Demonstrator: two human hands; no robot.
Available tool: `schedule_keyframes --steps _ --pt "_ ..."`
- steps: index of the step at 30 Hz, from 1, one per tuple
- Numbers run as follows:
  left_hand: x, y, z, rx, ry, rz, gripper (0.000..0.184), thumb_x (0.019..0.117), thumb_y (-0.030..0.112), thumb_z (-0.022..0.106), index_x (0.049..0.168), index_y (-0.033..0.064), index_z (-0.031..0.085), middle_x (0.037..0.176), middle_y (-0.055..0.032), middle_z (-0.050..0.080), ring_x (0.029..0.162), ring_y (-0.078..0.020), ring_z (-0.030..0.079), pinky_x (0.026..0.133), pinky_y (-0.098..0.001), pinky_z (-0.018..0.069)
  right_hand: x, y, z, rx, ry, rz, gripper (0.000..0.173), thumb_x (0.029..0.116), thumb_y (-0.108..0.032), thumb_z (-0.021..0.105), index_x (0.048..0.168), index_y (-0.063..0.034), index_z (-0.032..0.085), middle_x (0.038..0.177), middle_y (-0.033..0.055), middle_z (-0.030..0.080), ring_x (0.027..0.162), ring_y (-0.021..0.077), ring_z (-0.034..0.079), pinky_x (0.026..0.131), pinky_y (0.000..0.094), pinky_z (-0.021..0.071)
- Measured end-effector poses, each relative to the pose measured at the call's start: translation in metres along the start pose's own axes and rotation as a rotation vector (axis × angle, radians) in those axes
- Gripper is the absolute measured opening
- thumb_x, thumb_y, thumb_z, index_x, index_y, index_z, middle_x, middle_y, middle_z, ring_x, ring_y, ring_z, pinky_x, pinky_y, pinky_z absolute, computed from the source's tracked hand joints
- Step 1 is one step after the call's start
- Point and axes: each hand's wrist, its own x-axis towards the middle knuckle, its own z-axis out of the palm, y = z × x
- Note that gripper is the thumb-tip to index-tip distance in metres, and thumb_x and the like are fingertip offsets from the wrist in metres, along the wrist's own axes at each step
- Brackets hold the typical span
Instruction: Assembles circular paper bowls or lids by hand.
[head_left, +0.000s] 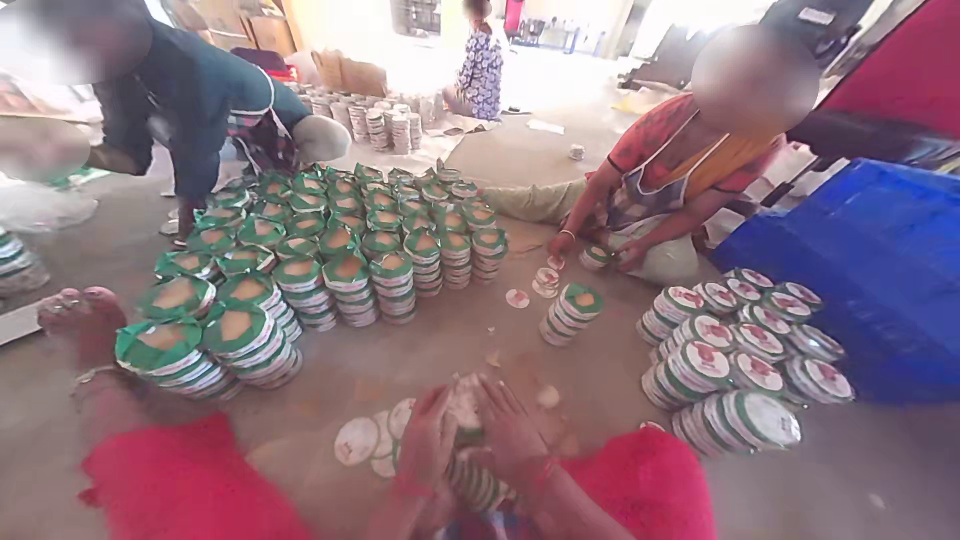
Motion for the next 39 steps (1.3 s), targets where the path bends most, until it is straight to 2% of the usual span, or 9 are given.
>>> schedule_keyframes --steps 4,6,9,12,19,25,29,33,39 --pt "0.012 0.007 -0.013 0.029 -0.207 -0.163 0.055 0.0946 0.013 0.05 0.148 0.0004 0.051 0.145 -0.0247 0.054 0.132 -0.0423 0.055 0.109 -0.0555 0.0446 0.007 -0.003 -0.023 0.154 -0.121 0.105 0.098 0.0934 -0.062 0.059 0.162 -0.0029 0.023 0.168 0.0121 0.029 0.156 0.0227 0.024 0.13 0.0451 0.0107" --pt "0.014 0.009 -0.023 0.07 -0.271 -0.206 0.067 0.0973 0.029 0.055 0.153 -0.0043 0.039 0.154 -0.029 0.042 0.139 -0.0478 0.045 0.113 -0.0601 0.0384 0.0 0.007 -0.024 0.446 0.132 0.096 0.083 0.0971 -0.049 0.055 0.156 0.0056 0.034 0.162 0.0193 0.038 0.152 0.0285 0.035 0.127 0.0469 0.0229" --pt "0.012 0.017 -0.026 0.115 -0.165 -0.115 0.127 0.0708 0.062 0.08 0.158 -0.0092 0.021 0.157 -0.035 0.033 0.142 -0.0541 0.038 0.115 -0.0654 0.0323 -0.01 0.023 -0.007 0.898 0.432 0.133 0.082 0.1039 -0.048 0.046 0.156 0.0122 0.025 0.162 0.0252 0.033 0.153 0.0257 0.032 0.126 0.0399 0.029" --pt "0.02 0.026 -0.02 0.148 -0.224 -0.051 0.145 0.0504 0.057 0.094 0.159 -0.0046 0.021 0.157 -0.0258 0.04 0.145 -0.0471 0.037 0.121 -0.0611 0.0261 -0.021 0.02 0.008 1.049 0.349 0.322 0.074 0.1063 -0.046 0.038 0.158 0.0045 0.026 0.164 0.0177 0.034 0.151 0.019 0.035 0.125 0.0366 0.0299" --pt "0.011 0.019 -0.011 -0.103 -0.008 0.043 0.14 0.0531 0.057 0.092 0.155 -0.0104 0.024 0.141 -0.0271 0.056 0.129 -0.0326 0.058 0.109 -0.0448 0.048 -0.021 -0.003 0.016 1.534 0.624 0.45 0.063 0.1092 -0.042 0.032 0.151 0.0049 0.036 0.145 0.0169 0.057 0.131 0.0213 0.058 0.112 0.0367 0.0466" --pt "0.018 0.056 -0.025 -0.224 0.053 0.103 0.145 0.0584 0.071 0.085 0.157 -0.0093 0.016 0.149 -0.0252 0.049 0.142 -0.0347 0.044 0.122 -0.055 0.0294 0.02 -0.026 -0.049 2.27 0.094 0.302 0.073 0.101 -0.067 0.031 0.149 -0.0156 0.05 0.129 0.0142 0.067 0.117 0.0271 0.066 0.097 0.047 0.0563" --pt "0.031 0.018 -0.057 -0.504 0.243 0.058 0.114 0.0852 0.075 0.06 0.164 0.0118 0.007 0.166 -0.0109 0.026 0.151 -0.0176 0.029 0.121 -0.0386 0.0322 0.049 -0.021 -0.083 1.457 0.276 0.102 0.057 0.1077 -0.037 0.04 0.152 -0.0021 0.043 0.144 0.0097 0.057 0.125 0.0143 0.06 0.102 0.0323 0.0523" --pt "0.034 -0.005 -0.08 -0.44 0.517 -0.174 0.109 0.0945 0.078 0.035 0.156 -0.0093 0.015 0.159 -0.022 0.034 0.146 -0.0175 0.036 0.113 -0.0356 0.0383 0.056 -0.015 -0.028 0.101 0.397 -0.062 0.059 0.09 -0.059 0.061 0.139 -0.0259 0.064 0.143 0.0172 0.06 0.129 0.0456 0.056 0.096 0.0659 0.0493" --pt "0.03 -0.014 -0.069 -0.322 0.432 -0.219 0.087 0.1035 0.055 0.042 0.152 -0.0158 0.023 0.154 -0.0329 0.037 0.144 -0.021 0.041 0.113 -0.0309 0.0382 0.047 -0.013 0.026 -0.132 0.179 -0.045 0.058 0.0908 -0.061 0.063 0.144 -0.0368 0.058 0.142 0.0128 0.061 0.128 0.046 0.056 0.089 0.0679 0.0502"
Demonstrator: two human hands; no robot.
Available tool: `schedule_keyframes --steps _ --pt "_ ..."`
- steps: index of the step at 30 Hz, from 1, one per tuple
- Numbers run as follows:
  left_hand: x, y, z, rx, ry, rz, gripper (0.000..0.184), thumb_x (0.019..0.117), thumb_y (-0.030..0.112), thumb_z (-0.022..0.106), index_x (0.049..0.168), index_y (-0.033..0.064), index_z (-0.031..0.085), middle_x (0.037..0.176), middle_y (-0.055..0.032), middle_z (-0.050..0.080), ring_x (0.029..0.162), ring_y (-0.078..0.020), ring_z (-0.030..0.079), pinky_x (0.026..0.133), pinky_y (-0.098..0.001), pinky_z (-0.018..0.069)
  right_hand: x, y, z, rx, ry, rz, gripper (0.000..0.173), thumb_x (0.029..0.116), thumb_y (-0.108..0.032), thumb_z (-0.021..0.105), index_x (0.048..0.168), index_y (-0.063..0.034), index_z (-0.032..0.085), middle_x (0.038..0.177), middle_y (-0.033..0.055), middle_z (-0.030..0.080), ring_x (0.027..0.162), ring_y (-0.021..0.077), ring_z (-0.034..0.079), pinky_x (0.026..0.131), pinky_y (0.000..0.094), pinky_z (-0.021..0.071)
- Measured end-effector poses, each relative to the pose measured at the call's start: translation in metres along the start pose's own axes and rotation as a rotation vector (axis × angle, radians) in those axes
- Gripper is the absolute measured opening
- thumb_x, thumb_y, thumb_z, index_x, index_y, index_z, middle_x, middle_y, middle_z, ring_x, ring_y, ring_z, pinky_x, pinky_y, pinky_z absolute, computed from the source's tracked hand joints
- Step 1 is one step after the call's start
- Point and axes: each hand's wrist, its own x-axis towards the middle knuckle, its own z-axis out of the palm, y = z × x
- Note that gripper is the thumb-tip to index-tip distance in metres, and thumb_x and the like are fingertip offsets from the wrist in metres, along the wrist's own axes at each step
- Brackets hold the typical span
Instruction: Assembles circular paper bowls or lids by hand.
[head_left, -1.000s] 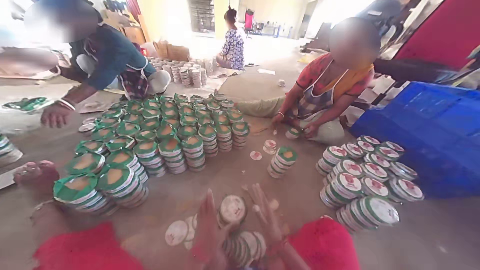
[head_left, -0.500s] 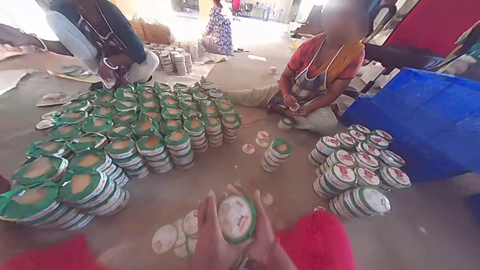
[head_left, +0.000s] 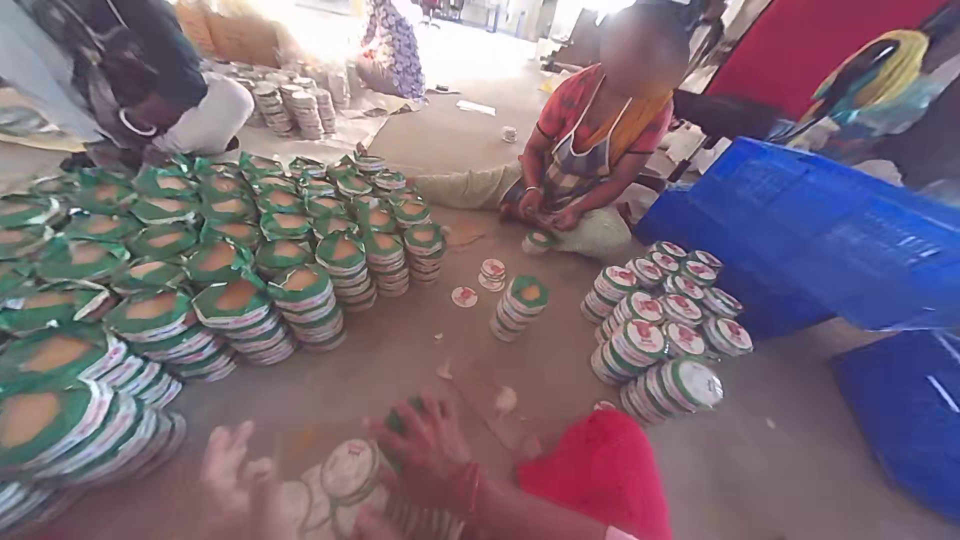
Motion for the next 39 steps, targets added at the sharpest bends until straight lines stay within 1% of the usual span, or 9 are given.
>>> schedule_keyframes --steps 5,9,13,17,23,27,31,34,39 --pt "-0.016 -0.021 0.006 -0.13 -0.078 0.007 0.067 0.1034 0.029 0.055 0.149 -0.0149 0.033 0.154 -0.0289 0.04 0.143 -0.0232 0.042 0.113 -0.0282 0.0401 0.023 0.015 -0.039 0.31 -0.301 0.125 0.056 0.097 -0.053 0.059 0.146 -0.0264 0.057 0.152 0.0174 0.05 0.141 0.0458 0.043 0.104 0.0694 0.0398" --pt "-0.035 -0.014 -0.009 -0.034 -0.158 -0.213 0.062 0.1065 0.027 0.048 0.154 -0.0089 0.03 0.161 -0.0247 0.031 0.147 -0.0214 0.037 0.119 -0.032 0.0339 0.064 0.064 -0.053 0.745 -0.154 0.445 0.052 0.1039 -0.037 0.056 0.15 -0.0133 0.052 0.136 0.0182 0.064 0.118 0.0303 0.065 0.101 0.0505 0.0522" --pt "-0.053 -0.046 -0.013 0.212 -0.185 -0.311 0.052 0.1056 0.016 0.043 0.145 -0.0165 0.039 0.138 -0.0302 0.055 0.119 -0.0219 0.061 0.101 -0.0337 0.05 0.096 0.148 0.0 0.113 -0.096 0.556 0.062 0.1015 -0.054 0.051 0.155 -0.0231 0.045 0.158 0.018 0.044 0.141 0.0429 0.044 0.111 0.0641 0.0386" --pt "-0.048 -0.04 -0.017 -0.079 -0.142 -0.359 0.054 0.1053 0.017 0.042 0.149 -0.0128 0.036 0.156 -0.0293 0.037 0.139 -0.0211 0.045 0.113 -0.0343 0.0396 0.093 0.217 0.064 -0.035 -0.248 0.68 0.075 0.0954 -0.055 0.06 0.155 -0.0124 0.044 0.157 0.0263 0.04 0.146 0.0512 0.033 0.117 0.0715 0.0236" --pt "-0.047 -0.046 -0.007 -0.126 -0.171 -0.336 0.056 0.1047 0.019 0.042 0.149 -0.0137 0.033 0.153 -0.0277 0.041 0.137 -0.018 0.047 0.113 -0.0309 0.04 0.092 0.203 0.022 0.033 -0.326 0.676 0.093 0.0962 -0.056 0.06 0.164 -0.0084 0.018 0.168 0.0274 0.016 0.155 0.0484 0.013 0.124 0.065 0.013" --pt "-0.07 -0.062 -0.005 -0.112 -0.261 -0.495 0.053 0.1084 0.022 0.041 0.153 -0.0041 0.033 0.155 -0.0172 0.043 0.134 -0.0147 0.051 0.11 -0.0319 0.0445 0.01 0.142 -0.011 -0.077 -0.179 0.61 0.073 0.0969 -0.055 0.057 0.154 -0.0107 0.046 0.167 0.0199 0.025 0.155 0.0438 0.018 0.123 0.0641 0.0171" --pt "-0.064 -0.032 0.005 -0.184 -0.158 -0.557 0.047 0.1072 0.024 0.041 0.144 -0.0049 0.046 0.145 -0.0138 0.053 0.127 -0.0117 0.054 0.104 -0.0285 0.0475 -0.068 0.103 -0.009 -0.098 -0.468 0.704 0.064 0.0949 -0.051 0.062 0.15 -0.0202 0.054 0.171 0.0077 0.021 0.158 0.0388 0.007 0.122 0.0697 0.0003" --pt "-0.065 -0.014 0.01 -0.233 -0.122 -0.549 0.044 0.1019 0.02 0.046 0.138 -0.0059 0.05 0.133 -0.0093 0.059 0.114 -0.0059 0.058 0.094 -0.0215 0.0492 -0.076 0.098 -0.006 -0.137 -0.524 0.659 0.056 0.0941 -0.037 0.066 0.148 -0.0216 0.057 0.171 0.0014 0.02 0.158 0.0382 0.005 0.121 0.0704 0.0012" --pt "-0.065 -0.017 0.008 -0.186 -0.152 -0.544 0.048 0.1009 0.021 0.047 0.139 -0.0074 0.049 0.142 -0.0164 0.054 0.129 -0.0129 0.052 0.107 -0.0278 0.0445 -0.074 0.101 0.005 -0.128 -0.441 0.616 0.043 0.0941 -0.019 0.067 0.137 -0.015 0.067 0.167 0.002 0.032 0.158 0.0389 0.012 0.123 0.0684 0.007"
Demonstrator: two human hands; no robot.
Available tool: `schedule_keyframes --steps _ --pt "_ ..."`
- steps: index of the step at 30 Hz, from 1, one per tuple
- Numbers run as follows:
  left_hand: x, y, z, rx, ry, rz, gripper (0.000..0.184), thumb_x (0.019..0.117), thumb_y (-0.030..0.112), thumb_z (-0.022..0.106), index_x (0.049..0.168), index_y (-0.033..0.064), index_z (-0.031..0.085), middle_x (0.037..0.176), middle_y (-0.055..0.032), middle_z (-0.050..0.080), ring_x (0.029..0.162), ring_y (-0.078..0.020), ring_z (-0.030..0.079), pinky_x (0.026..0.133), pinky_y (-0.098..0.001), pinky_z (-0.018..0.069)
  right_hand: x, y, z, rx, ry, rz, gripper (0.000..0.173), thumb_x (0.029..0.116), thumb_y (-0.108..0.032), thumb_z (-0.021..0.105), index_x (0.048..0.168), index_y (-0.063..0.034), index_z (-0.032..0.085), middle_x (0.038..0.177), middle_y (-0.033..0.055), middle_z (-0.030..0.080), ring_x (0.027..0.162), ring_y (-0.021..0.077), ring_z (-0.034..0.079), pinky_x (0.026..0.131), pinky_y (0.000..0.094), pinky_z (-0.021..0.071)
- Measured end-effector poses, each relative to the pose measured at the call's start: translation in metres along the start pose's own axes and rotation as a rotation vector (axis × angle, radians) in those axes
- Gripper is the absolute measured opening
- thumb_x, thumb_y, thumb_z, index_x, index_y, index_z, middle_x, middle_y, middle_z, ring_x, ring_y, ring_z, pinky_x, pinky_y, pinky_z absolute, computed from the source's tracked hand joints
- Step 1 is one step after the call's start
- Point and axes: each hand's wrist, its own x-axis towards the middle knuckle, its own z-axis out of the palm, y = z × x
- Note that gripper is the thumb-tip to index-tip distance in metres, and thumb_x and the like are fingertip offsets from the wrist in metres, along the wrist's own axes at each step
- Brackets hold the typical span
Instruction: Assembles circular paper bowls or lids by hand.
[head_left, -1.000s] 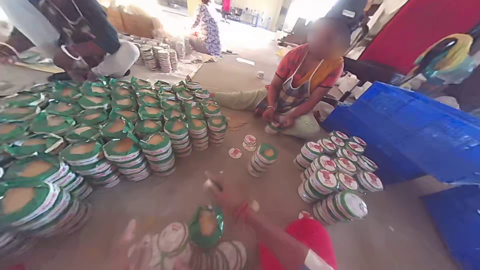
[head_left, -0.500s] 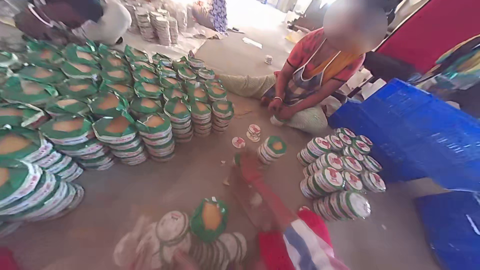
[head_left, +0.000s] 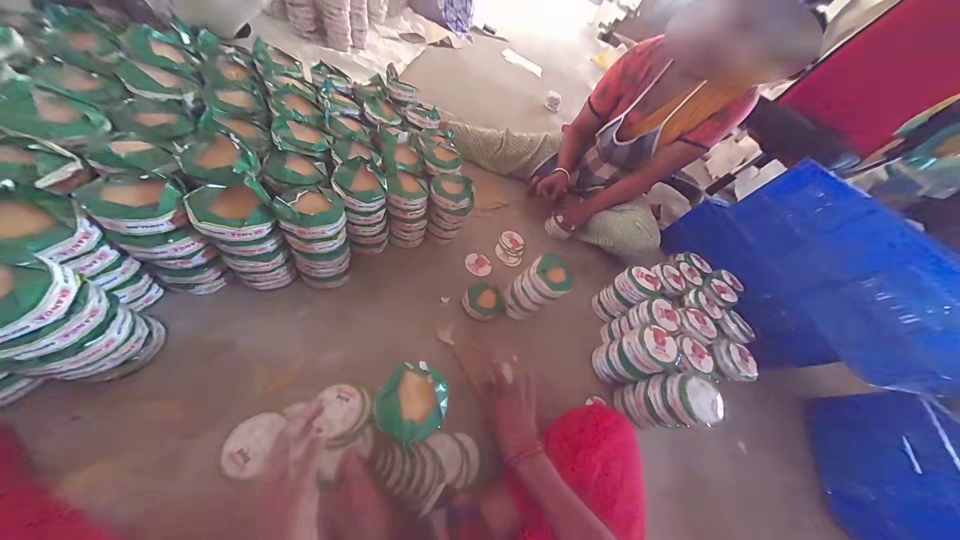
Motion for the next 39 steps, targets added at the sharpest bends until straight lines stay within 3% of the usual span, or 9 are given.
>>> schedule_keyframes --steps 6,11,13,16,19,24,29,35,39 --pt "0.007 -0.018 -0.005 0.065 -0.028 0.01 0.056 0.0978 0.028 0.052 0.143 -0.0045 0.048 0.145 -0.019 0.053 0.132 -0.0192 0.052 0.108 -0.0353 0.0443 -0.009 -0.001 -0.001 0.032 0.105 0.005 0.036 0.0994 -0.013 0.057 0.133 -0.0099 0.068 0.156 0.0147 0.048 0.152 0.0421 0.028 0.123 0.0672 0.0135" --pt "0.014 -0.024 -0.002 0.336 -0.259 0.269 0.101 0.0754 0.06 0.077 0.153 0.0045 0.043 0.155 -0.018 0.046 0.143 -0.0343 0.041 0.114 -0.0515 0.0387 -0.015 -0.013 -0.013 0.303 0.445 -0.171 0.041 0.0831 -0.032 0.076 0.118 -0.0105 0.076 0.144 0.0254 0.056 0.143 0.0553 0.035 0.114 0.0743 0.0263" --pt "0.021 -0.015 0.007 0.456 -0.36 0.393 0.117 0.0641 0.059 0.086 0.155 0.0013 0.039 0.154 -0.0222 0.046 0.142 -0.0436 0.041 0.116 -0.0614 0.0331 -0.015 -0.03 -0.028 0.664 0.474 -0.285 0.038 0.0851 -0.036 0.076 0.111 -0.0084 0.076 0.141 0.0233 0.058 0.141 0.0475 0.041 0.113 0.0653 0.0347" --pt "0.037 0.0 0.025 0.564 -0.504 0.405 0.129 0.0527 0.056 0.094 0.155 -0.0002 0.038 0.153 -0.0224 0.047 0.143 -0.0463 0.039 0.117 -0.0666 0.0263 -0.009 -0.054 -0.052 1.044 0.287 -0.429 0.044 0.0928 -0.041 0.067 0.12 -0.0067 0.073 0.146 0.0172 0.054 0.14 0.0256 0.048 0.113 0.0419 0.0448" --pt "0.049 0.009 0.039 0.634 -0.572 0.358 0.121 0.0533 0.057 0.094 0.149 0.0 0.046 0.143 -0.023 0.056 0.137 -0.046 0.046 0.113 -0.0644 0.0348 -0.002 -0.066 -0.063 1.314 0.159 -0.472 0.047 0.0969 -0.033 0.063 0.128 0.0024 0.064 0.145 0.015 0.055 0.135 0.0188 0.053 0.109 0.0354 0.0479" --pt "0.053 0.014 0.045 0.55 -0.57 0.199 0.078 0.077 0.039 0.086 0.14 0.0017 0.057 0.141 -0.0205 0.058 0.135 -0.0398 0.049 0.114 -0.0553 0.0376 -0.003 -0.068 -0.062 1.595 0.058 -0.264 0.046 0.0916 -0.005 0.06 0.136 0.0045 0.053 0.134 0.0125 0.062 0.121 0.0171 0.061 0.102 0.0337 0.0526" --pt "0.048 0.001 0.049 0.453 -0.42 0.236 0.038 0.0979 0.028 0.064 0.13 0.0073 0.069 0.132 -0.0156 0.066 0.126 -0.033 0.059 0.108 -0.0524 0.0453 -0.001 -0.067 -0.049 1.644 0.059 -0.285 0.046 0.0902 0.003 0.055 0.135 0.0099 0.051 0.133 0.0166 0.063 0.121 0.0204 0.063 0.105 0.0345 0.0519" --pt "0.042 -0.003 0.059 0.416 -0.253 0.365 0.027 0.0979 0.018 0.059 0.116 0.0052 0.076 0.114 -0.0162 0.071 0.112 -0.0329 0.066 0.098 -0.0512 0.0513 0.001 -0.074 -0.045 1.667 0.064 -0.269 0.044 0.0886 0.011 0.05 0.133 0.0102 0.054 0.132 0.0153 0.064 0.122 0.0179 0.063 0.106 0.032 0.0513" --pt "0.039 -0.01 0.064 0.494 -0.098 0.594 0.024 0.095 0.01 0.059 0.106 0.0061 0.079 0.107 -0.0158 0.073 0.104 -0.0343 0.069 0.094 -0.0499 0.055 0.004 -0.075 -0.039 1.635 0.08 -0.266 0.044 0.0901 0.013 0.049 0.134 0.0097 0.053 0.131 0.0153 0.064 0.119 0.0172 0.065 0.104 0.0313 0.0527"
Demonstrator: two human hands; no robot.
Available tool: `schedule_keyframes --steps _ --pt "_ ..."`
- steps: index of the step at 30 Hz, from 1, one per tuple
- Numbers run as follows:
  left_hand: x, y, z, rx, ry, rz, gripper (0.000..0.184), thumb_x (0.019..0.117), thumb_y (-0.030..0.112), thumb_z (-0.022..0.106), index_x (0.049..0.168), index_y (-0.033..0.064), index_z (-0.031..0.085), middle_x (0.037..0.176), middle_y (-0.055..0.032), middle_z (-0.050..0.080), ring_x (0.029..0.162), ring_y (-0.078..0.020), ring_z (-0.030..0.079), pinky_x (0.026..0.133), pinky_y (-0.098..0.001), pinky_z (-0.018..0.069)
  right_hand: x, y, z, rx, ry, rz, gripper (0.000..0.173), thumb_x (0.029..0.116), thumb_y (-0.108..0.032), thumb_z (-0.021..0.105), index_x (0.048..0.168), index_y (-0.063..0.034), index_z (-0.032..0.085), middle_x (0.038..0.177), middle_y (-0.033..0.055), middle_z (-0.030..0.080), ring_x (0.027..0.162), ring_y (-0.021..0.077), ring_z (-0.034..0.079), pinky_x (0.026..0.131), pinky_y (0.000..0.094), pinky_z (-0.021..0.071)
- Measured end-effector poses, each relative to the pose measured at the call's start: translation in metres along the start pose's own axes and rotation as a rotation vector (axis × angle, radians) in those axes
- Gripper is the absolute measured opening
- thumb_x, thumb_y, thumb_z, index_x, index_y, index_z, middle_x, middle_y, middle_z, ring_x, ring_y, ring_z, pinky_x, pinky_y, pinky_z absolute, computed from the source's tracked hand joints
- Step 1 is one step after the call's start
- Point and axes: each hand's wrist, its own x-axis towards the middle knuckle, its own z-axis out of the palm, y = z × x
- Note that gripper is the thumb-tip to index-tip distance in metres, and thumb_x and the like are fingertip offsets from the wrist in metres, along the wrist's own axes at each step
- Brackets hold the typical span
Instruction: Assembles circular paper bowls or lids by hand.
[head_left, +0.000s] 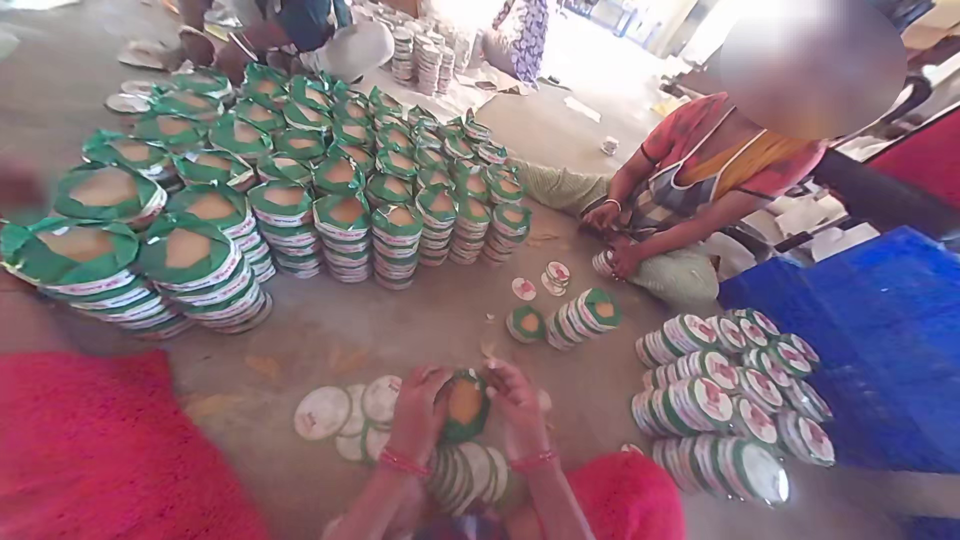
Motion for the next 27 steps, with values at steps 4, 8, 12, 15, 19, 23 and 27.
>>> schedule_keyframes --steps 4,8,12,15,19,23,27 --pt "-0.002 -0.005 0.005 0.165 0.135 0.198 0.022 0.0937 0.012 0.06 0.1 0.0121 0.082 0.095 -0.0105 0.073 0.094 -0.0305 0.068 0.087 -0.0434 0.0555 0.008 0.006 -0.002 -0.065 -0.019 0.004 0.05 0.0869 0.013 0.057 0.137 0.0081 0.051 0.134 0.015 0.062 0.112 0.0166 0.067 0.097 0.0312 0.0566" --pt "-0.001 0.003 0.007 0.319 0.135 0.304 0.022 0.0871 -0.001 0.063 0.093 0.0088 0.081 0.086 -0.0111 0.071 0.087 -0.0319 0.07 0.077 -0.0439 0.0585 0.015 0.008 -0.004 -0.134 -0.076 -0.003 0.052 0.0848 0.012 0.062 0.136 0.0081 0.052 0.132 0.0156 0.062 0.108 0.0145 0.068 0.092 0.0285 0.0578" --pt "-0.007 0.029 0.001 0.472 -0.041 0.306 0.028 0.0771 -0.013 0.07 0.102 -0.0015 0.077 0.1 -0.0176 0.073 0.093 -0.0355 0.071 0.077 -0.0477 0.0596 0.017 0.006 0.003 -0.169 -0.019 0.0 0.05 0.0847 0.011 0.063 0.134 0.009 0.053 0.118 0.0146 0.069 0.099 0.0149 0.071 0.087 0.0289 0.0591" --pt "-0.024 0.043 -0.001 0.535 -0.196 0.196 0.031 0.0892 0.009 0.067 0.115 -0.0054 0.073 0.12 -0.0191 0.071 0.111 -0.0377 0.068 0.09 -0.052 0.0562 0.016 0.005 0.01 -0.219 0.019 -0.005 0.049 0.0856 0.01 0.066 0.133 0.0076 0.055 0.111 0.014 0.072 0.094 0.0153 0.072 0.084 0.0296 0.0602" --pt "-0.029 0.054 -0.01 0.59 -0.45 -0.008 0.076 0.0944 0.055 0.061 0.142 -0.0038 0.056 0.144 -0.0194 0.058 0.135 -0.0383 0.053 0.11 -0.0525 0.043 0.018 0.002 0.016 -0.26 0.002 0.004 0.052 0.0882 0.009 0.064 0.138 0.0068 0.05 0.11 0.0139 0.074 0.096 0.0168 0.073 0.087 0.0311 0.0599" --pt "-0.041 0.04 0.002 0.601 -0.24 0.158 0.062 0.0915 0.047 0.067 0.134 0.0019 0.066 0.132 -0.0145 0.067 0.122 -0.0369 0.064 0.1 -0.0506 0.053 0.024 -0.003 0.012 -0.381 -0.072 -0.05 0.053 0.0861 0.009 0.067 0.137 0.0067 0.053 0.107 0.0129 0.075 0.091 0.0154 0.074 0.084 0.0305 0.0607" --pt "-0.046 0.024 0.01 0.562 -0.074 0.292 0.057 0.0944 0.048 0.059 0.126 0.0027 0.071 0.126 -0.0123 0.07 0.117 -0.034 0.067 0.098 -0.0464 0.0547 0.023 -0.004 0.011 -0.573 -0.113 -0.192 0.043 0.0863 0.005 0.069 0.129 0.0034 0.062 0.103 0.0097 0.076 0.088 0.0146 0.074 0.082 0.0306 0.0618"
